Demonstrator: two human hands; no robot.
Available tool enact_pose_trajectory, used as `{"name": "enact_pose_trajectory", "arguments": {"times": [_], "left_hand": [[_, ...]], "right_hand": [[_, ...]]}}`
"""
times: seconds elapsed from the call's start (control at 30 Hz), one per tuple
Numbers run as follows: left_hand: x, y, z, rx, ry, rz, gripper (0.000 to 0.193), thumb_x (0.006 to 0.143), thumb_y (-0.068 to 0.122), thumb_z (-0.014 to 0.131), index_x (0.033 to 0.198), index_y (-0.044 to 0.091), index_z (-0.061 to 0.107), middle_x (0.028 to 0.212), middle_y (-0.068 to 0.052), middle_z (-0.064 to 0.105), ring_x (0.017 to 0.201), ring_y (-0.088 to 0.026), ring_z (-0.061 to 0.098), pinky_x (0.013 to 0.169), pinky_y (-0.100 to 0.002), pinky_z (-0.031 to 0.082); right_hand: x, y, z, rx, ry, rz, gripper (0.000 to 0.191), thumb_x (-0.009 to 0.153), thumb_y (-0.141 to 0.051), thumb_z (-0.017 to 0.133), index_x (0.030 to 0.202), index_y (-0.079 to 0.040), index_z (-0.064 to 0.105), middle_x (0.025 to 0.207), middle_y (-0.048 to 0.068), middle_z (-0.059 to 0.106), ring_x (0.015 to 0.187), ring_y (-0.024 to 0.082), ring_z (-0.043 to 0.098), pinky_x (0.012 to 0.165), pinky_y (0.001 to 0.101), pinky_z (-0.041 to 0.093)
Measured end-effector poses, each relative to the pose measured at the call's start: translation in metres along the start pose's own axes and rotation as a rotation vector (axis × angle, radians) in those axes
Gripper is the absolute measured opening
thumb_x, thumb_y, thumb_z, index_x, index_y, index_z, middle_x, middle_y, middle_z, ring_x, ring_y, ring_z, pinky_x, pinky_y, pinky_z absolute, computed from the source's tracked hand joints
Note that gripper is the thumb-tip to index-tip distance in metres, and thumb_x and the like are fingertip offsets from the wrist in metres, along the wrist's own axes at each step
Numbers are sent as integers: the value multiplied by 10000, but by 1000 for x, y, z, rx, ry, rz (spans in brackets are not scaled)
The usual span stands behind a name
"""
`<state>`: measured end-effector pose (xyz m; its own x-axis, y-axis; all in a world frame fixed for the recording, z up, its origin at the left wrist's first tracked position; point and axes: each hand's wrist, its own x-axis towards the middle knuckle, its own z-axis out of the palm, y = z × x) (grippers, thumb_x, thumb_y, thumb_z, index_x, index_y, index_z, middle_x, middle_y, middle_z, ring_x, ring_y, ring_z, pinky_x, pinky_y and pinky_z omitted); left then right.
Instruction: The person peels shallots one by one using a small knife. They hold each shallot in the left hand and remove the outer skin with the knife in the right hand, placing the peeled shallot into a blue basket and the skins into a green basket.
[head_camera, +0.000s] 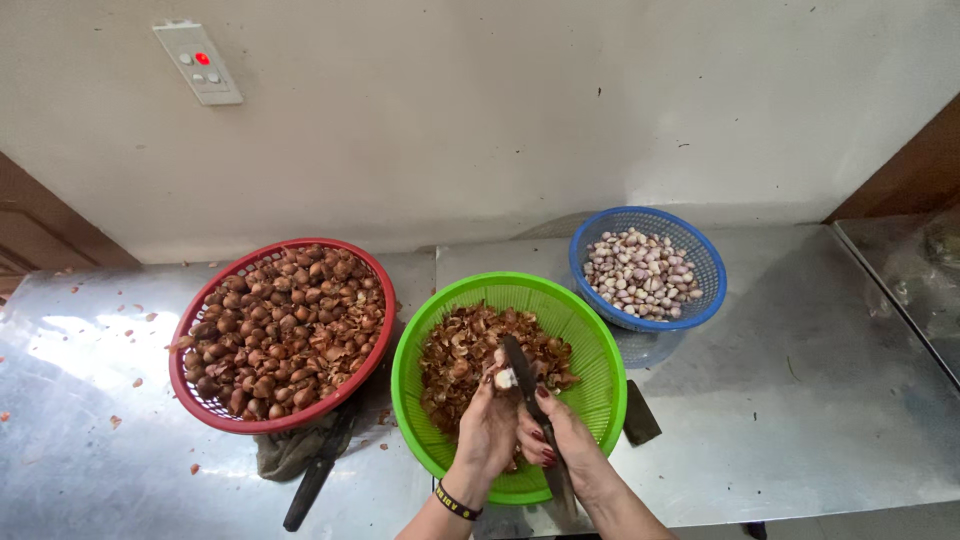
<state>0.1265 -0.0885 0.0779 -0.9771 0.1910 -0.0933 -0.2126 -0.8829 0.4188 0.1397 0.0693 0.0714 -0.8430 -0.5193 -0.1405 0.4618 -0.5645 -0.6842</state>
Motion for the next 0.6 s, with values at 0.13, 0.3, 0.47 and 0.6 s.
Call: {"name": "enact_pose_trajectory", "arguments": {"times": [0.13, 0.3, 0.47, 0.6], "left_hand": [[7, 9, 0, 483, 206, 158, 371, 988, 178, 599, 1343, 73, 561, 1189, -83, 674, 1064, -194, 648, 929, -359, 536], [4, 15, -4, 869, 182, 123, 284, 953, 45, 684, 1234, 19, 663, 1045, -40, 730, 902, -100, 666, 791, -260, 566], [12, 22, -16, 344, 62, -24, 289, 947, 79, 684, 1229, 41, 635, 1062, -46, 732, 898, -127, 677, 774, -291, 587], [16, 29, -27, 232, 66, -33, 267, 965, 80, 699, 1213, 77, 600, 1091, -43, 710, 929, -138, 686, 773, -309, 581]], "right_hand": [[3, 1, 12, -467, 348, -121, 278, 1072, -353, 502, 1271, -171, 572, 623, -36, 514, 479, 84, 448, 418, 236, 396], [0, -1, 33, -733, 180, -541, 431, 1160, -329, 521, 1509, -77, 520, 1076, 42, 561, 896, 129, 539, 716, 250, 471], [-9, -8, 23, -168, 259, 44, 444, 1033, -452, 448, 1277, -106, 582, 636, -34, 489, 489, 104, 478, 450, 271, 440], [1, -19, 7, -106, 275, -17, 278, 1107, -391, 510, 1140, -115, 527, 656, -29, 461, 496, 94, 432, 423, 250, 358]]}}
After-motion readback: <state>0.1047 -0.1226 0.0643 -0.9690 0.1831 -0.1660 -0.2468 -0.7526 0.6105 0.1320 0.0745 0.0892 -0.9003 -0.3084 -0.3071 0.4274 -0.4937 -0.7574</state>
